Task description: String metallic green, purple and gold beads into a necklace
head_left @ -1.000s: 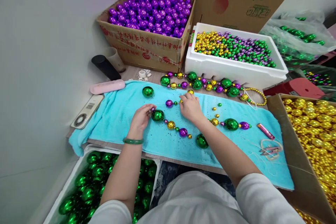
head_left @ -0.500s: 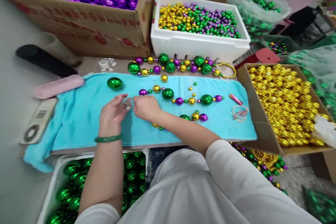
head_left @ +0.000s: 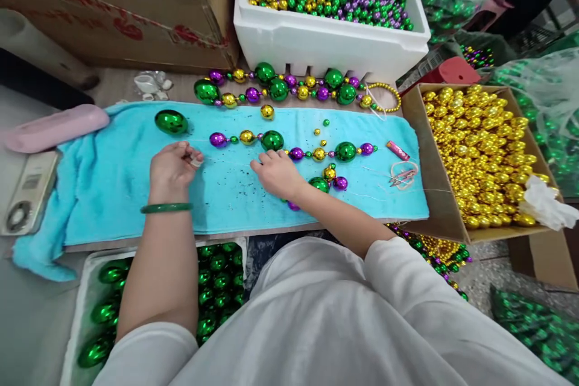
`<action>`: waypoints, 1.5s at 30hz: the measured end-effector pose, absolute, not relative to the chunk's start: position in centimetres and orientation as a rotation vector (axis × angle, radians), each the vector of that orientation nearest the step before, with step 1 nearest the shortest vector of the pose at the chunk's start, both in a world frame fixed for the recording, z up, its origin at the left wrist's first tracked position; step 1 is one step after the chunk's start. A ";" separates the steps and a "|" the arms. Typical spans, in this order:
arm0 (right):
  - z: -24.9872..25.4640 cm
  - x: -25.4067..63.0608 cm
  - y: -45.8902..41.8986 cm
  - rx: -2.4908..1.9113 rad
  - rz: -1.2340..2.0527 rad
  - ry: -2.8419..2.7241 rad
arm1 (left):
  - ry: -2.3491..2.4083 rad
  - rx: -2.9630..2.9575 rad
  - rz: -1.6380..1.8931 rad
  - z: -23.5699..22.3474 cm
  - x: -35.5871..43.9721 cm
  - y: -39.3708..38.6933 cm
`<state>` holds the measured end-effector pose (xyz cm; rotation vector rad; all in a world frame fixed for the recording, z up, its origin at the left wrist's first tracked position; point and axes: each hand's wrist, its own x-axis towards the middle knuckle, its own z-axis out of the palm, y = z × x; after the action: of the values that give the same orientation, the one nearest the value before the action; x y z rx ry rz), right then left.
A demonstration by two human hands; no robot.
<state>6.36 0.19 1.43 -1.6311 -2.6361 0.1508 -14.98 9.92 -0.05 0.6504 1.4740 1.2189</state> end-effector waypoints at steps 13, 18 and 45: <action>1.7 5.6 -0.5 -1.510 0.217 -2.636 | 1.268 1.459 0.572 4.6 -10.5 2.7; 1.7 5.8 -1.0 -1.589 0.228 -2.580 | 1.348 1.426 0.440 3.9 -10.5 4.0; 1.4 11.2 0.6 -1.462 0.067 -2.802 | 2.129 2.001 0.858 1.0 -17.7 5.0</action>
<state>11.21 0.60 1.42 -1.4623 -2.8022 0.0674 -17.74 5.05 1.04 2.0005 2.1290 0.8584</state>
